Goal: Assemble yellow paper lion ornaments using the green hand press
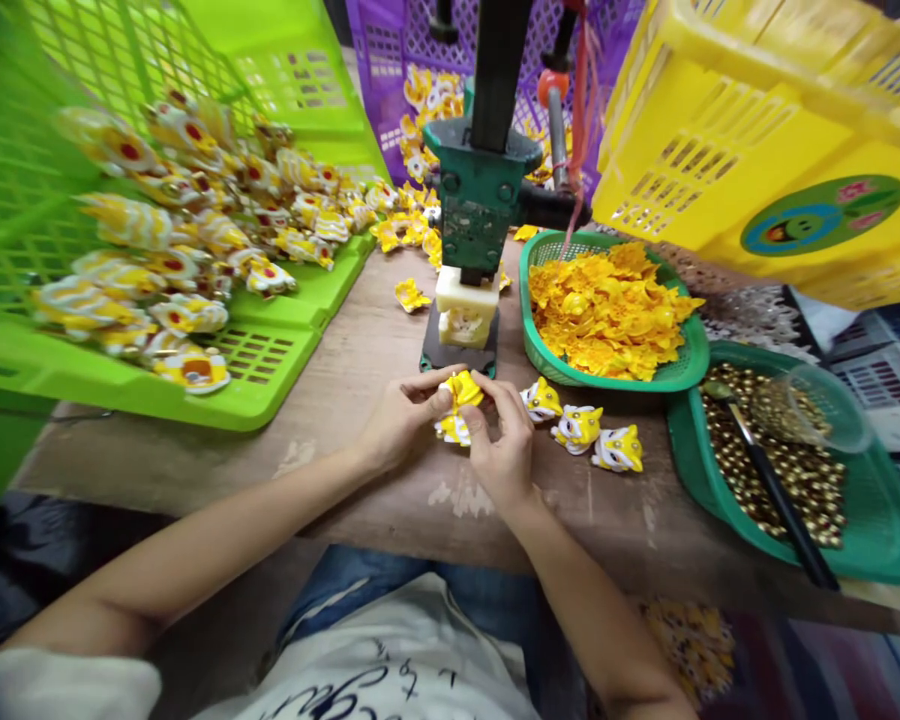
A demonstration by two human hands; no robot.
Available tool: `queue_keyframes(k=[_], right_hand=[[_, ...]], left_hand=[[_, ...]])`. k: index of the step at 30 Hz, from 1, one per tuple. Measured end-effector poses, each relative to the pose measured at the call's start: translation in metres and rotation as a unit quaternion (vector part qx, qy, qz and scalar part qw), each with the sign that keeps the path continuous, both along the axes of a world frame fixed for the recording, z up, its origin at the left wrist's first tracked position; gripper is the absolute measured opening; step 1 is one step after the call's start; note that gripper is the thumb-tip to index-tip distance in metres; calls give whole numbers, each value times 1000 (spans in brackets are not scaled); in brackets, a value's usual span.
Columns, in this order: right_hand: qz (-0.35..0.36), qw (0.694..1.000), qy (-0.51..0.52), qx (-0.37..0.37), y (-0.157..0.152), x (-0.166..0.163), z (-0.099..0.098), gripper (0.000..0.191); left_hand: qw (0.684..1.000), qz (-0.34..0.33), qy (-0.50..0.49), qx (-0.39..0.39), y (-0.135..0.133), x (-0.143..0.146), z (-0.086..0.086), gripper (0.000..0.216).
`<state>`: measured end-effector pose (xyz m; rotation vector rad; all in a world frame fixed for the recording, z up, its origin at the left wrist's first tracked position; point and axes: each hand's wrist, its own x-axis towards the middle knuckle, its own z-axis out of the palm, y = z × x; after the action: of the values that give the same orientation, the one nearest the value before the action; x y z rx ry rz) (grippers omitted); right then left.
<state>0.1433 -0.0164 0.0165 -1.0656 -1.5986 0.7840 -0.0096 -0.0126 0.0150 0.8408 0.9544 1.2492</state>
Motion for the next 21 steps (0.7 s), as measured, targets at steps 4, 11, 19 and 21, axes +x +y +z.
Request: queue_keyframes(k=[4, 11, 19, 21], right_hand=[[-2, 998, 54, -30, -5, -5, -2, 34], [-37, 994, 94, -32, -4, -13, 1, 19], [-9, 989, 149, -2, 6, -12, 1, 7], [-19, 993, 114, 21, 6, -13, -3, 5]], left_hand=[[996, 8, -77, -49, 1, 3, 4, 62], [996, 8, -79, -46, -2, 3, 5, 66], [998, 27, -52, 20, -1, 3, -5, 53], [998, 20, -61, 11, 0, 2, -6, 51]])
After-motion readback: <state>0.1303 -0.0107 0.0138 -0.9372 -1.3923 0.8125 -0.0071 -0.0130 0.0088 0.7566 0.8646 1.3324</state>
